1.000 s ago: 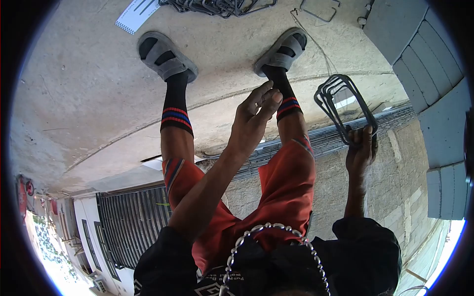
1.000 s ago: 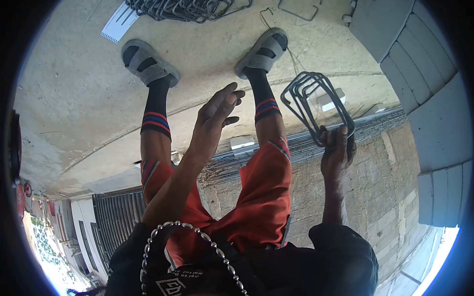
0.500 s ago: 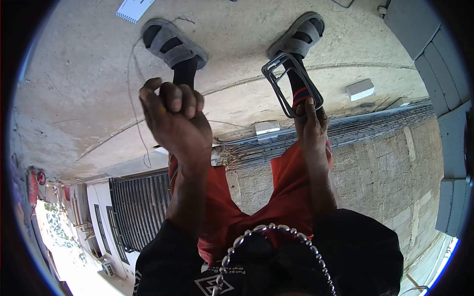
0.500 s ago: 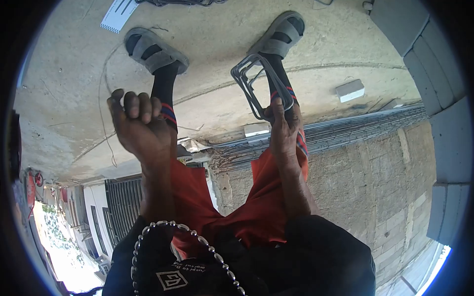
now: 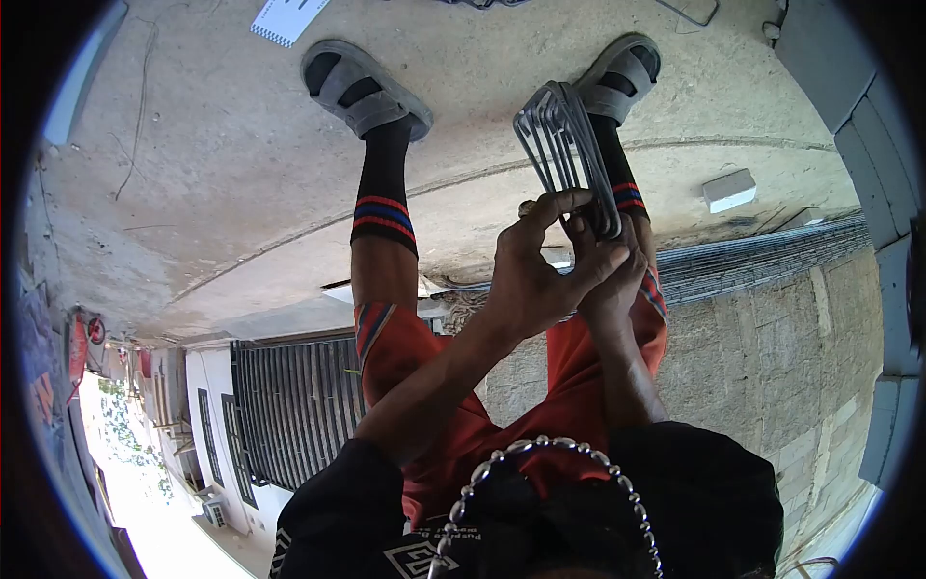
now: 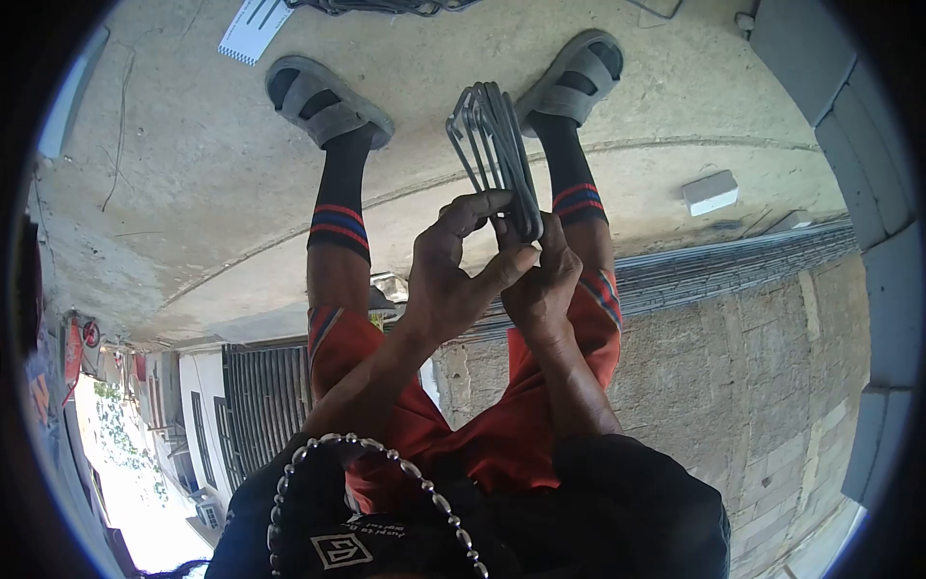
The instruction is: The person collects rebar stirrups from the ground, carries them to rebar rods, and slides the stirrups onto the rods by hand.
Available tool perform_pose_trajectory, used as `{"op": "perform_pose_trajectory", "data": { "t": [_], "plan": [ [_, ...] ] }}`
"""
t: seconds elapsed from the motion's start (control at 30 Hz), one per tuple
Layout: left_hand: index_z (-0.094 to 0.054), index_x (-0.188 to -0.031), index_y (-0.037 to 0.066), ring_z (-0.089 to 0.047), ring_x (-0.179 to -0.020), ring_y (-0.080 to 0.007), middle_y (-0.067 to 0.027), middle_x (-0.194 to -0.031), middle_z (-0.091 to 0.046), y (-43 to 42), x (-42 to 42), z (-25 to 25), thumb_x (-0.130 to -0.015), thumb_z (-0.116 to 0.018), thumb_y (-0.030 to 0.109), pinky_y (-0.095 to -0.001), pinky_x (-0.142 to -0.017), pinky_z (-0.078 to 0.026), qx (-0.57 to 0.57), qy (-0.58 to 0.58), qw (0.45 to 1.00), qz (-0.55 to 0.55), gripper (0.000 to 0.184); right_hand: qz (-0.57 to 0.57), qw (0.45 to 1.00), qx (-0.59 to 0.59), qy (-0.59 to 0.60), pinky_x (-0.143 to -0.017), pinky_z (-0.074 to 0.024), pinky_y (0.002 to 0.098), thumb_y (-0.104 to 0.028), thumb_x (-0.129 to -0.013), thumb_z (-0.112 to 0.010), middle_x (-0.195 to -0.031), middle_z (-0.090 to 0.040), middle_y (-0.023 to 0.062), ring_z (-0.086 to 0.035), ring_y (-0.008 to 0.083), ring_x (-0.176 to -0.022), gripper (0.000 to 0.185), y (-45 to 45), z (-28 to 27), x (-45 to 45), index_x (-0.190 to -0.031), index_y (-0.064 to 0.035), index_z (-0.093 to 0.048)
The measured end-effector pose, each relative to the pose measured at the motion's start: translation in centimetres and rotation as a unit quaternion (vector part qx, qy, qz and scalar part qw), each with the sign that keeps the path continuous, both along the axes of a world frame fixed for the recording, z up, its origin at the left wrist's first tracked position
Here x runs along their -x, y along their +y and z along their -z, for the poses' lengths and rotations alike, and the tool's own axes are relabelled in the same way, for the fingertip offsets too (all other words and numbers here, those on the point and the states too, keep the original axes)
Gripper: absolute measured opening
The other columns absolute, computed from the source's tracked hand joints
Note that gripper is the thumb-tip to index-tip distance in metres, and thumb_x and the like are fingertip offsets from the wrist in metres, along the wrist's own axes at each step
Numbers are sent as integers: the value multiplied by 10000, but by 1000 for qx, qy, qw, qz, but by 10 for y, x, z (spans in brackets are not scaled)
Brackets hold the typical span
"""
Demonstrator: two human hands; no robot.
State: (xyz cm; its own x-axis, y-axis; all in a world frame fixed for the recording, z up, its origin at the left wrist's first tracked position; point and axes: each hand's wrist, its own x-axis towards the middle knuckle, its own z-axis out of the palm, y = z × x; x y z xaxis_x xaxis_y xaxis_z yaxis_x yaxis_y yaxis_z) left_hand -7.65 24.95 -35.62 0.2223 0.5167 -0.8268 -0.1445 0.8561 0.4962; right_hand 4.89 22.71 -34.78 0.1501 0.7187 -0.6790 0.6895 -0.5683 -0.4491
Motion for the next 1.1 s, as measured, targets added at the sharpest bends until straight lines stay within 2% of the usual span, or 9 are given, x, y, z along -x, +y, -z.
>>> {"op": "perform_pose_trajectory", "data": {
  "t": [0.2,0.3,0.43,0.57,0.6,0.63,0.73,0.9,1.1],
  "plan": [
    [-565,-1091,-7,-582,-1006,-242,-137,-1035,-614,1,5,0,-670,-794,311,-345,-906,-423,54,-43,998,-9,575,-146,989,41,6,-700,-464,371,-94,-728,-692,-822,-606,60,-577,244,-815,158,14,-16,12,-851,-68,-596],
    [-579,-1090,-2,-573,-1039,-244,-138,-1056,-616,4,9,5,-674,-791,318,-352,-921,-418,69,-58,996,-11,566,-121,991,54,37,-701,-468,359,-67,-711,-688,-839,-604,52,-579,249,-825,175,20,-21,18,-861,-70,-598],
    [-590,-1071,-25,-571,-1045,-231,-153,-1025,-631,10,19,6,-761,-721,239,-377,-927,-420,71,-102,989,-83,428,-121,987,19,106,-772,-472,396,-53,-681,-703,-921,-578,103,-578,278,-876,328,36,-28,26,-994,-24,-609],
    [-580,-1066,-54,-602,-938,-192,-172,-1019,-632,22,33,6,-837,-634,236,-355,-881,-445,141,-174,963,-148,374,-285,950,-53,117,-663,-514,331,-74,-691,-708,-888,-589,128,-622,259,-777,369,78,-30,19,-1031,20,-600],
    [-590,-993,-22,-608,-869,-186,-142,-954,-636,24,36,9,-879,-578,306,-349,-815,-467,130,-152,972,-126,347,-220,952,-77,197,-636,-511,301,-80,-721,-695,-846,-606,123,-625,223,-736,329,93,-25,9,-1021,23,-607],
    [-585,-962,-5,-607,-853,-186,-128,-924,-632,21,38,14,-888,-561,328,-350,-797,-468,137,-139,964,-181,342,-152,944,-98,275,-609,-509,270,-85,-751,-681,-805,-624,118,-629,187,-696,291,105,-13,-1,-1012,25,-614],
    [-547,-846,70,-598,-820,-188,-71,-801,-600,16,44,26,-915,-503,395,-361,-731,-481,194,-90,925,-314,335,66,985,-113,113,-610,-468,206,-102,-847,-628,-790,-654,72,-610,100,-689,156,128,64,1,-947,17,-644],
    [-554,-891,107,-600,-859,-150,-73,-835,-626,17,55,32,-878,-557,375,-340,-688,-501,268,21,900,-343,269,-131,984,-114,42,-647,-519,295,-204,-756,-720,-838,-672,119,-668,206,-738,262,118,223,14,-943,-34,-655],
    [-564,-877,65,-612,-833,-146,-74,-796,-616,11,64,32,-884,-562,348,-304,-638,-514,284,39,883,-372,283,-117,972,-203,10,-637,-508,295,-237,-816,-641,-764,-666,113,-661,211,-702,229,105,269,32,-860,-12,-645]
  ]
}}
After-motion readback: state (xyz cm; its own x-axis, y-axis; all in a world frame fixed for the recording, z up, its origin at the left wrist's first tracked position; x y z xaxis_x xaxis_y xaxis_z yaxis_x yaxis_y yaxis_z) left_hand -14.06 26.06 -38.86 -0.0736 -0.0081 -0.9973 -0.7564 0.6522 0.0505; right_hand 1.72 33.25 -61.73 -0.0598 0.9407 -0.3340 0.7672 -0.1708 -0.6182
